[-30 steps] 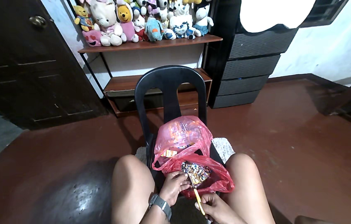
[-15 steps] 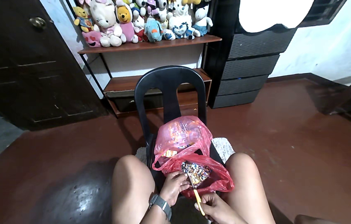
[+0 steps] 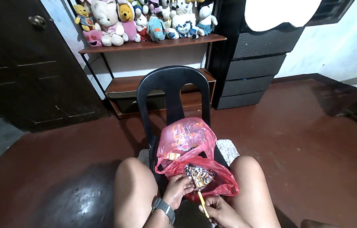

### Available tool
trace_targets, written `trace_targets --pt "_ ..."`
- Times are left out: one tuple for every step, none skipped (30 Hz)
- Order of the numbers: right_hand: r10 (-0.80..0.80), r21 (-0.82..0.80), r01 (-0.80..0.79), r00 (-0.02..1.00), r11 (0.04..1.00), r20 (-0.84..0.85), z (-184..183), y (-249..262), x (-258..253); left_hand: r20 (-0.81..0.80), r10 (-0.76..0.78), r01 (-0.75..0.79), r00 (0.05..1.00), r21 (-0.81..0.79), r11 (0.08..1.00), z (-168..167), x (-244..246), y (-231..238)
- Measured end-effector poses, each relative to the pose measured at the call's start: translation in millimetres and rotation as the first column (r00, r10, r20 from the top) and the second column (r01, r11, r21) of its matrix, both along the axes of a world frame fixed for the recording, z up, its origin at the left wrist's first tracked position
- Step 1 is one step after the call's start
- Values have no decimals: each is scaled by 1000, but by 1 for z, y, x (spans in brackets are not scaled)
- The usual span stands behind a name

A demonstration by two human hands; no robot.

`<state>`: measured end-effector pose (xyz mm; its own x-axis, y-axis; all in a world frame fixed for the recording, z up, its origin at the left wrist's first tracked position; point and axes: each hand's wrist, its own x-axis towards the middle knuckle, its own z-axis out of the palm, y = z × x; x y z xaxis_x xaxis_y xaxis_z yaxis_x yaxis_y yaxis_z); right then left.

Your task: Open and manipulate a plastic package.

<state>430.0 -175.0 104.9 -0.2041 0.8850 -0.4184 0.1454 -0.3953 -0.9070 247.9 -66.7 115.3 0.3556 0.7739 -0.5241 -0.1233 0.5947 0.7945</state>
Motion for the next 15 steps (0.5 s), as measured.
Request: trace_targets --pt "3 -11 -3 1000 1000 -2 0 0 0 2 -3 3 1000 3 1000 0 0 0" --pt "5 -18 -6 1000 1000 -4 1 0 0 3 -6 6 1000 4 1000 0 0 0" --pt "7 -20 -7 1000 1000 -8 0 0 0 2 -10 10 1000 5 1000 0 1 0" --pt "7 -17 -7 1000 1000 -9 0 0 0 1 -16 16 1000 9 1000 0 1 0" --pt "8 -12 -8 1000 1000 -9 -1 0 1 -1 -21 21 1000 16 1000 -1 1 0" --pt "12 -6 -12 1000 1000 -8 -1 0 1 -5 -25 26 1000 26 999 -1 1 0" --pt "15 4 -15 1000 1000 -8 -1 0 1 -8 -27 27 1000 34 999 -1 1 1" --pt "16 15 -16 1000 1000 -13 -2 0 2 -9 -27 27 1000 35 999 -1 1 1" --pt "14 23 -14 1000 1000 -20 -2 0 2 -8 -22 22 1000 30 999 -1 1 1" --pt "11 25 -11 1000 1000 -24 -2 0 2 -6 -18 19 1000 27 999 -1 1 2" --pt "13 24 -12 1000 1000 -26 -1 0 2 -6 -16 16 1000 23 1000 0 1 2" --pt "14 20 -14 1000 1000 -24 -1 0 2 -4 -15 15 1000 22 1000 0 1 2" --pt "15 10 -15 1000 1000 -22 -1 1 2 -2 -15 15 1000 22 1000 0 1 2" --pt "11 -1 -11 1000 1000 -20 -1 1 1 0 -12 12 1000 24 1000 0 1 1" --pt "11 -9 -11 1000 1000 -22 -2 1 1 1 -10 10 1000 26 1000 0 1 1"
